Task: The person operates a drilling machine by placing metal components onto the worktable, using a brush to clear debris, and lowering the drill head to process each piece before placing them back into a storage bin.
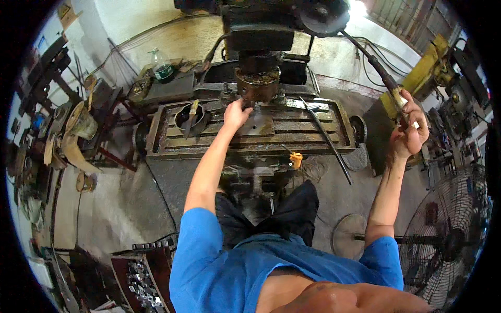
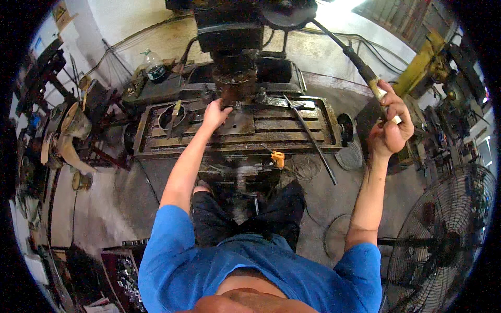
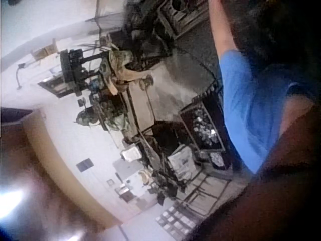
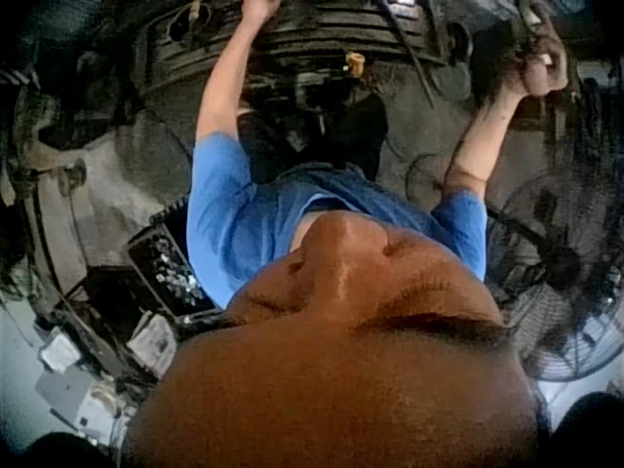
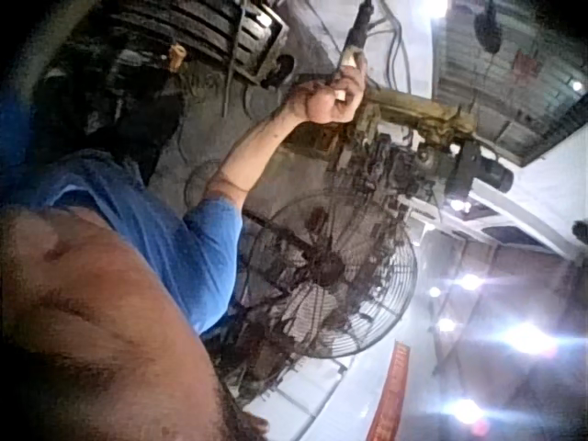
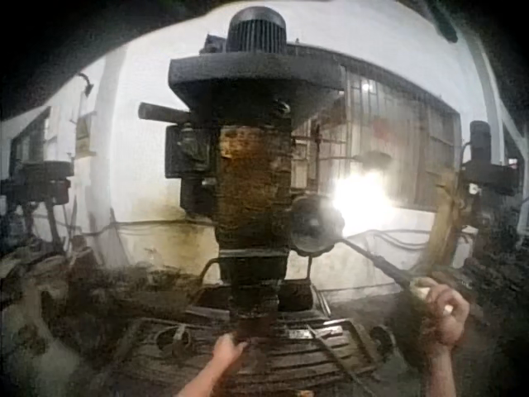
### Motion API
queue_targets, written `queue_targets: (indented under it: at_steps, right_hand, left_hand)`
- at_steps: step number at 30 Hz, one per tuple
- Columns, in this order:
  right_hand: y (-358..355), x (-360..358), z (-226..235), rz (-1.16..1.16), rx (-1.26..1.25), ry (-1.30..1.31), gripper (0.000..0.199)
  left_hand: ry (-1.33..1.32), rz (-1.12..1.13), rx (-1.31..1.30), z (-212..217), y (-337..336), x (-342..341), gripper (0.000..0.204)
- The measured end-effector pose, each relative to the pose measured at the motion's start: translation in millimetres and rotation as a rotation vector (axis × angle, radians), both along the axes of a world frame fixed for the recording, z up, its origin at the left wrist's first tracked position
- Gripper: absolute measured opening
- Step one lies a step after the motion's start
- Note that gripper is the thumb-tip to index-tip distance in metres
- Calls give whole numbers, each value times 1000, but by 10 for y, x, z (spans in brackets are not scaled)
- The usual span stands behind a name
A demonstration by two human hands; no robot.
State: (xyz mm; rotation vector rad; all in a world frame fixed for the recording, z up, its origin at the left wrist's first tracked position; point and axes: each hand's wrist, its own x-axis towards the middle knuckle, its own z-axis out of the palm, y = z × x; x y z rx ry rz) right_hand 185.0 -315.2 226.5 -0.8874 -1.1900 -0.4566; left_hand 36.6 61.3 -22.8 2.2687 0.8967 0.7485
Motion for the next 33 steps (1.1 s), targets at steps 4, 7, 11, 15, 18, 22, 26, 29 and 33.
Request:
queue_targets:
  at_steps: [4, 7, 11, 15, 18, 22, 26, 29, 33]
  right_hand:
    - [-121, 29, -22, 3, 12, 9, 12]
    - [-127, 2, -10, 3, 41, 44, 12]
    - [-78, -23, 23, 38, 29, 56, 12]
    - [-61, -45, 57, 52, 14, 63, 11]
    - [-74, -55, 77, 80, 41, 112, 11]
    - [-52, -95, 36, 82, 51, 130, 11]
    - [-70, -54, 9, 78, 44, 101, 12]
    - [-48, -94, 4, 68, 57, 109, 10]
    - [-75, -82, -87, 56, 58, 120, 8]
  left_hand:
    - [-121, 89, 324, 695, -329, -1002, 37]
    - [31, 355, 501, 777, -222, -1611, 45]
    - [415, 271, 534, 610, -125, -1863, 51]
    - [323, 228, 540, 399, 84, -1836, 38]
    - [-290, 178, 63, 271, 124, -1653, 27]
    - [-377, -16, -251, 337, -375, -1098, 27]
    - [-392, 50, -99, 383, -442, -507, 25]
    - [-297, 97, 68, 349, -516, -305, 23]
    - [-270, 104, 57, 259, -548, -256, 23]
